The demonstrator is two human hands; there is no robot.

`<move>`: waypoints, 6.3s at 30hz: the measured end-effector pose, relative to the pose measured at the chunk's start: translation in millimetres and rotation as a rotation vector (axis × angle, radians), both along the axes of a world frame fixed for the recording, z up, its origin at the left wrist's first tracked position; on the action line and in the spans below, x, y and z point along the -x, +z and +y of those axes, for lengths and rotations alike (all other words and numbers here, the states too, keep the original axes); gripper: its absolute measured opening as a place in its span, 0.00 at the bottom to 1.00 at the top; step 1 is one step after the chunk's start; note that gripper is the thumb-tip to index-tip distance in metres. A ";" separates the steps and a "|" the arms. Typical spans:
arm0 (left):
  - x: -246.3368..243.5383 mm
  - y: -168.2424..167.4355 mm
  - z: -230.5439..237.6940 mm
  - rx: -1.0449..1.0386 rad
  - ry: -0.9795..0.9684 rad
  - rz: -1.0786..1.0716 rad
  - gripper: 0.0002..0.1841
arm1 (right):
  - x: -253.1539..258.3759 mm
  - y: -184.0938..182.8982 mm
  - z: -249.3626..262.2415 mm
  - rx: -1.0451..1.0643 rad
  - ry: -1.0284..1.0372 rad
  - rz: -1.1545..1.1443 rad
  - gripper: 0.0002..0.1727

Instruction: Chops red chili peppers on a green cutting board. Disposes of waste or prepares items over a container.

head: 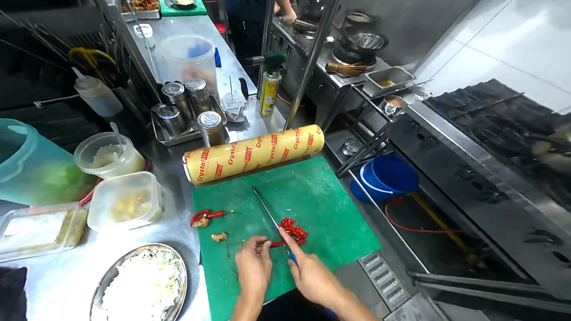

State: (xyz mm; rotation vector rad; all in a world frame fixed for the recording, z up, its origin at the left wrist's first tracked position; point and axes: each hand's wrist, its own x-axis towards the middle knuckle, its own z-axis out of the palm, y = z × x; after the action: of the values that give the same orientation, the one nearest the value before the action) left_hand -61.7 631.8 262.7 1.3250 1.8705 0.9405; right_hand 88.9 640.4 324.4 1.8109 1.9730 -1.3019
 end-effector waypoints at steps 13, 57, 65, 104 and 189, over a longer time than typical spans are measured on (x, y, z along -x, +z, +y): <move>-1.9 -6.9 -4.0 -0.084 -0.019 0.089 0.06 | 5.7 2.5 0.5 0.020 -0.014 0.003 0.41; -3.9 4.8 -9.5 0.094 -0.241 0.247 0.11 | 6.1 3.5 -17.5 0.010 0.028 -0.080 0.40; -7.0 7.1 -5.9 0.150 -0.273 0.299 0.11 | 7.0 0.7 -15.5 0.005 0.028 -0.085 0.40; -12.2 -4.2 -3.5 0.098 -0.273 0.311 0.08 | 8.1 0.3 -7.2 0.026 -0.013 -0.033 0.40; 8.3 3.2 -5.0 0.055 0.094 -0.121 0.04 | -2.1 -3.7 -7.8 -0.016 0.033 -0.017 0.39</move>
State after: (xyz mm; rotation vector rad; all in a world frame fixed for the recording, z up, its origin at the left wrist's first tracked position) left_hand -70.0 626.9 265.9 1.1311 1.8652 0.9879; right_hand 91.0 632.6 320.8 1.7822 2.0018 -1.2606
